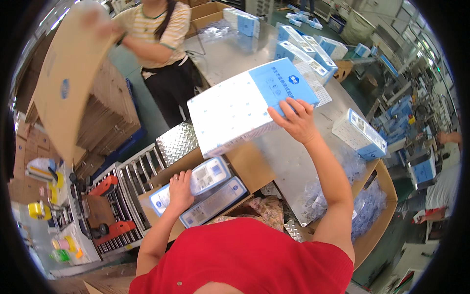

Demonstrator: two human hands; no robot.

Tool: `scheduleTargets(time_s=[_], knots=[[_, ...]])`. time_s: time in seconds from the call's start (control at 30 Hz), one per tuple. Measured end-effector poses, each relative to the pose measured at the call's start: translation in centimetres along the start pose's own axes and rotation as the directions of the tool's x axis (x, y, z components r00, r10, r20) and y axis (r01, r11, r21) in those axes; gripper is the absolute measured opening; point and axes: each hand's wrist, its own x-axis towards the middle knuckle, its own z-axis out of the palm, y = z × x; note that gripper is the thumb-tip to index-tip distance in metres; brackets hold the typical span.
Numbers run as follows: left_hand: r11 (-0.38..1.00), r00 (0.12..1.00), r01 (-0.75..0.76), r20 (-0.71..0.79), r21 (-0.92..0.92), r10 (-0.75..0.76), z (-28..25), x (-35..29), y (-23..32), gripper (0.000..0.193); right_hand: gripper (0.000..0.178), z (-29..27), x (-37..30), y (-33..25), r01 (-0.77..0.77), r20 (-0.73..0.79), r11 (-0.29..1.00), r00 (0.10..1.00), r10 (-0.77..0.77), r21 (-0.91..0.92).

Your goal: The person picks up product boxes from a table and places them into larger shipping cartons, then moves the packed cartons onto a conveyor belt and folds new boxes for filling.

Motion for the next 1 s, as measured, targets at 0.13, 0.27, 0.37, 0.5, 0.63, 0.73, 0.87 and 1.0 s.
scheduleTargets(time_s=[0.13,0.27,0.37,0.5,0.63,0.73,0.87,1.0], knots=[[1.0,0.999,0.022,-0.024,-0.006,-0.023,0.1,0.1,-0.7,0.075,0.04,-1.5,0.5,-4.3,0.004,-0.022,0.999,1.0,-0.003,0.037],[0.999,0.998,0.035,-0.059,0.002,-0.035,1.2,1.3,-1.5,0.066,0.039,-2.1,1.4,-6.9,-0.011,-0.035,0.999,0.999,0.012,0.05],[1.0,1.0,0.023,0.02,-0.021,-0.022,3.9,2.4,-1.1,0.058,0.037,-2.3,1.9,-8.3,-0.025,-0.052,0.998,0.998,0.028,0.065],[0.996,1.0,-0.02,-0.01,-0.092,0.019,6.6,1.8,0.1,0.057,0.036,-2.9,2.1,-9.4,-0.039,-0.042,0.996,0.998,0.043,0.085],[0.998,0.959,0.052,0.281,-0.039,-0.039,11.6,-0.7,-1.4,0.067,0.037,-3.8,2.8,-10.5,-0.028,-0.049,0.993,0.998,0.034,0.112],[0.996,0.892,0.071,0.451,-0.05,-0.041,11.9,-1.0,-1.0,0.061,0.038,-4.6,2.8,-11.2,-0.039,-0.048,0.99,0.998,0.046,0.134],[0.956,0.966,0.051,0.259,-0.29,0.027,17.0,-3.0,-3.3,0.074,0.043,-6.1,5.2,-13.0,-0.136,0.073,0.94,0.99,0.119,0.314],[0.977,0.976,-0.06,-0.218,-0.207,0.013,18.0,-6.5,-3.9,0.035,0.058,-5.5,8.0,-15.9,-0.352,0.343,0.621,0.929,0.139,0.701]])
